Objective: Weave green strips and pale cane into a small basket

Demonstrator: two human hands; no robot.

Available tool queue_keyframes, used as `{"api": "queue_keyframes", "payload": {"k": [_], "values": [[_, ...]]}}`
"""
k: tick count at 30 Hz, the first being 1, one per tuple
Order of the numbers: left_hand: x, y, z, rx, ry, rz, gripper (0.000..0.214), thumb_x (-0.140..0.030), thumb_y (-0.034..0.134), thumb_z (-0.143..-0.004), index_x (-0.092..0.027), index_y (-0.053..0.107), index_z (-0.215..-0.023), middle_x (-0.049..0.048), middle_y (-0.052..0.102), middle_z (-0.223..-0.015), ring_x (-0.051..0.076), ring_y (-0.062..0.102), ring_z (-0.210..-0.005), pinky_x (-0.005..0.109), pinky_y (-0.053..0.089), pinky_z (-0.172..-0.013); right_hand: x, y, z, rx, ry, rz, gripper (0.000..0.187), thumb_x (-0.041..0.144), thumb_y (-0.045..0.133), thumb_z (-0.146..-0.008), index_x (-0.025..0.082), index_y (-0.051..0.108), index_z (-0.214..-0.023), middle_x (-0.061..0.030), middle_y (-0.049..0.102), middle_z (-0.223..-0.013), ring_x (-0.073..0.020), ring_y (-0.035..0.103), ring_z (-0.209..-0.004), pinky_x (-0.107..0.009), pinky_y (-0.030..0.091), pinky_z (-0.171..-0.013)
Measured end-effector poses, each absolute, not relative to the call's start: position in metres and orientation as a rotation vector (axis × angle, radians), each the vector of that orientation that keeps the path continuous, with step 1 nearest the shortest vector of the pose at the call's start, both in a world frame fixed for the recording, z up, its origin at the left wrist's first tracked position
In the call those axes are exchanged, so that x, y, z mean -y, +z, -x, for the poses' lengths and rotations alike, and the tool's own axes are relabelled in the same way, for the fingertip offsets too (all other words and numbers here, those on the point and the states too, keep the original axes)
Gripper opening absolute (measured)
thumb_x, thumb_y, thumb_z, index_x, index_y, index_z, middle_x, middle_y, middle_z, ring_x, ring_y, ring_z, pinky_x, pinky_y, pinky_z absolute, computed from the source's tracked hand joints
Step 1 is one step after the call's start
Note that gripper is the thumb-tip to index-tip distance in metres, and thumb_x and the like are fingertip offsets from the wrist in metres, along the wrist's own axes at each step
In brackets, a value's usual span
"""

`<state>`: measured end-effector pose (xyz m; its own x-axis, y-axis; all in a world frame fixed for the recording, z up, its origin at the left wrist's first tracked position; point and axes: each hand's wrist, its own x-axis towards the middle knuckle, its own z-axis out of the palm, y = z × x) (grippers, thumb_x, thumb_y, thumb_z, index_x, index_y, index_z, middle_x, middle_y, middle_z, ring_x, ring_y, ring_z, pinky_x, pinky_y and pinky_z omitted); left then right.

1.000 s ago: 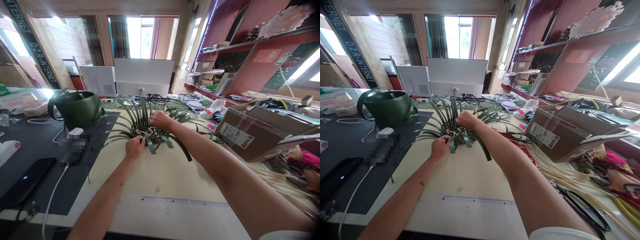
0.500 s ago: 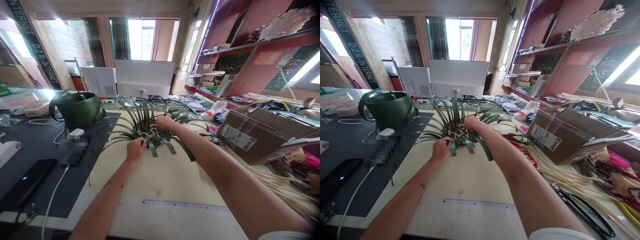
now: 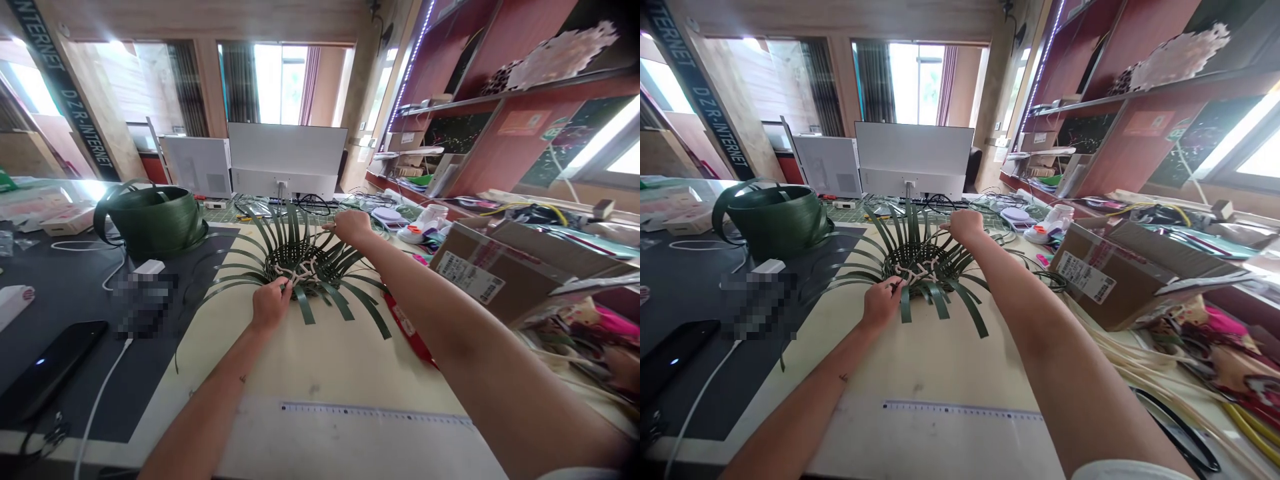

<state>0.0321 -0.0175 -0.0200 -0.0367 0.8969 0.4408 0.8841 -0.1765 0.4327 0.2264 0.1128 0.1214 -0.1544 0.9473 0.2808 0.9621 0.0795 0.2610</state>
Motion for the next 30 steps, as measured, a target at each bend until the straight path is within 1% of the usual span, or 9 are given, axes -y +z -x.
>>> {"api": "queue_keyframes", "payload": {"k": [5, 8, 10, 14, 16, 19, 22, 26, 30], "values": [[0.019, -0.018, -0.032, -1.977, 1.028, -2.118, 0.038, -0.042, 0.031, -0.096, -0.024, 0.063, -0.104, 0.0025, 0.071, -0.079, 0.016, 0.062, -0.07, 0.024, 0.028, -0.057, -0.116, 0.144, -0.226, 1.932, -0.408, 2.084, 0.061, 0.061, 0.051, -0.083, 0.004, 0.068, -0.097, -0.024, 0.066, -0.094, -0.0326, 0.063, -0.089, -0.037, 0.048, -0.071], [0.019, -0.018, -0.032, -2.009, 1.019, -2.137, 0.035, -0.039, 0.032, -0.096, -0.023, 0.062, -0.103, 0.0022, 0.07, -0.077, 0.017, 0.062, -0.068, 0.024, 0.028, -0.056, -0.12, 0.152, -0.225, 1.894, -0.092, 1.872, 0.045, 0.048, 0.051, -0.089, 0.007, 0.068, -0.1, -0.0176, 0.068, -0.09, -0.0247, 0.064, -0.082, -0.031, 0.049, -0.071], [0.019, -0.018, -0.032, -2.028, 1.007, -2.158, 0.035, -0.038, 0.032, -0.095, -0.023, 0.063, -0.099, 0.002, 0.069, -0.073, 0.017, 0.061, -0.066, 0.025, 0.027, -0.055, -0.121, 0.151, -0.221, 1.953, 0.058, 1.667, 0.036, 0.034, 0.051, -0.092, 0.009, 0.062, -0.116, -0.0135, 0.069, -0.092, -0.0188, 0.064, -0.078, -0.027, 0.049, -0.071], [0.021, -0.019, -0.033, -2.027, 0.995, -2.177, 0.036, -0.039, 0.034, -0.094, -0.022, 0.065, -0.085, 0.002, 0.066, -0.066, 0.016, 0.059, -0.064, 0.024, 0.026, -0.054, -0.122, 0.14, -0.209, 2.27, 0.127, 1.524, 0.076, 0.018, 0.063, -0.083, 0.014, 0.024, -0.147, -0.0128, 0.065, -0.113, -0.0191, 0.062, -0.092, -0.025, 0.049, -0.077], [0.022, -0.019, -0.034, -1.991, 1.022, -2.152, 0.035, -0.038, 0.035, -0.093, -0.023, 0.065, -0.083, 0.0017, 0.065, -0.066, 0.014, 0.057, -0.061, 0.023, 0.027, -0.054, -0.121, 0.137, -0.205, 2.449, 0.103, 1.573, 0.067, 0.023, 0.063, -0.083, 0.015, 0.035, -0.143, -0.0134, 0.063, -0.117, -0.0214, 0.061, -0.097, -0.027, 0.048, -0.079], [0.024, -0.018, -0.034, -1.938, 1.06, -2.11, 0.034, -0.038, 0.038, -0.092, -0.023, 0.066, -0.081, 0.0014, 0.065, -0.066, 0.013, 0.055, -0.058, 0.022, 0.027, -0.053, -0.119, 0.136, -0.201, 2.574, -0.138, 1.765, 0.035, 0.031, 0.058, -0.087, 0.012, 0.063, -0.115, -0.0155, 0.066, -0.109, -0.026, 0.062, -0.094, -0.033, 0.049, -0.077], [0.025, -0.017, -0.035, -1.927, 1.096, -2.097, 0.032, -0.037, 0.04, -0.091, -0.022, 0.067, -0.08, 0.001, 0.064, -0.064, 0.012, 0.053, -0.056, 0.021, 0.027, -0.053, -0.114, 0.14, -0.196, 2.582, -0.552, 1.951, 0.02, 0.02, 0.058, -0.085, 0.01, 0.07, -0.096, -0.0187, 0.067, -0.1, -0.0298, 0.062, -0.093, -0.036, 0.049, -0.073], [0.025, -0.02, -0.034, -1.928, 1.138, -2.116, 0.034, -0.038, 0.041, -0.091, -0.021, 0.065, -0.075, 0.0004, 0.062, -0.06, 0.011, 0.049, -0.052, 0.021, 0.026, -0.052, -0.105, 0.146, -0.188, 2.532, -0.805, 1.789, 0.026, 0.001, 0.045, -0.082, 0.007, 0.068, -0.095, -0.0184, 0.067, -0.091, -0.025, 0.063, -0.083, -0.03, 0.047, -0.064], [0.025, -0.022, -0.034, -1.918, 1.165, -2.142, 0.035, -0.037, 0.04, -0.092, -0.02, 0.062, -0.072, 0.0004, 0.06, -0.059, 0.01, 0.048, -0.051, 0.021, 0.026, -0.052, -0.097, 0.152, -0.182, 2.424, -0.804, 1.518, 0.032, 0.002, 0.032, -0.088, 0.005, 0.063, -0.096, -0.0163, 0.064, -0.082, -0.0197, 0.06, -0.072, -0.027, 0.043, -0.059]]}}
